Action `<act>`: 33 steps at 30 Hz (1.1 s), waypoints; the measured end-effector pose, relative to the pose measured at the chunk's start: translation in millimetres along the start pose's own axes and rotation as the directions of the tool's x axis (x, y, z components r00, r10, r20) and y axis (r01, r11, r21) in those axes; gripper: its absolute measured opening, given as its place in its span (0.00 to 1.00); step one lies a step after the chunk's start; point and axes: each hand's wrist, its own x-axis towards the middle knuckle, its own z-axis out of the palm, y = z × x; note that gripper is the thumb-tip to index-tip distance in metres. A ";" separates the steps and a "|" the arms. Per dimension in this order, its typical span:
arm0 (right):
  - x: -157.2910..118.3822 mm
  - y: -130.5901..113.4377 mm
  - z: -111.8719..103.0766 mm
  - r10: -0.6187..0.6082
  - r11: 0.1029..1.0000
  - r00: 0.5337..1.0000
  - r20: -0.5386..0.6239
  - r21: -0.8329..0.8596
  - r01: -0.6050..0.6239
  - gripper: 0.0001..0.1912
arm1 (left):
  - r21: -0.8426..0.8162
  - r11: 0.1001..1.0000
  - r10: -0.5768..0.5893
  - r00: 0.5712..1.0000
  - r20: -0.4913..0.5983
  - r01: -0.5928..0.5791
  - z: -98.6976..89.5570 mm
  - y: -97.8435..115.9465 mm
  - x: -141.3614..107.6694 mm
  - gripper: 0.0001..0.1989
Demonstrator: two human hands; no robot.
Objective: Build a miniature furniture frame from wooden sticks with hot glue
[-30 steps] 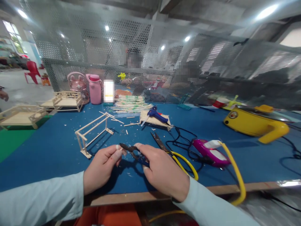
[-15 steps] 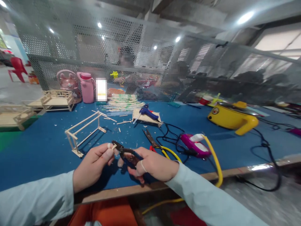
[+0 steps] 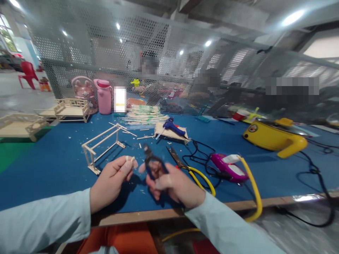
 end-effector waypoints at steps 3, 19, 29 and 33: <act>-1.6 -20.6 -15.7 -0.146 0.928 0.938 -0.315 -0.372 0.020 0.20 | -0.007 0.998 -0.068 0.997 -0.043 0.068 -0.1 -3.4 2.3 0.15; 69.7 1.7 -14.5 -0.301 0.061 0.798 -0.523 -0.845 -0.531 0.34 | -0.316 0.907 -0.299 0.954 -0.021 0.277 -0.2 -9.3 11.8 0.12; -21.7 -4.4 -65.7 -0.194 -0.080 0.878 -0.438 -0.885 -0.459 0.23 | -0.334 0.884 -0.363 0.930 -0.049 0.327 2.8 -6.4 12.0 0.12; -44.6 6.0 -82.2 -0.249 0.077 0.898 -0.361 -0.932 -0.354 0.31 | -0.337 0.884 -0.357 0.934 -0.038 0.324 3.7 -6.5 12.1 0.12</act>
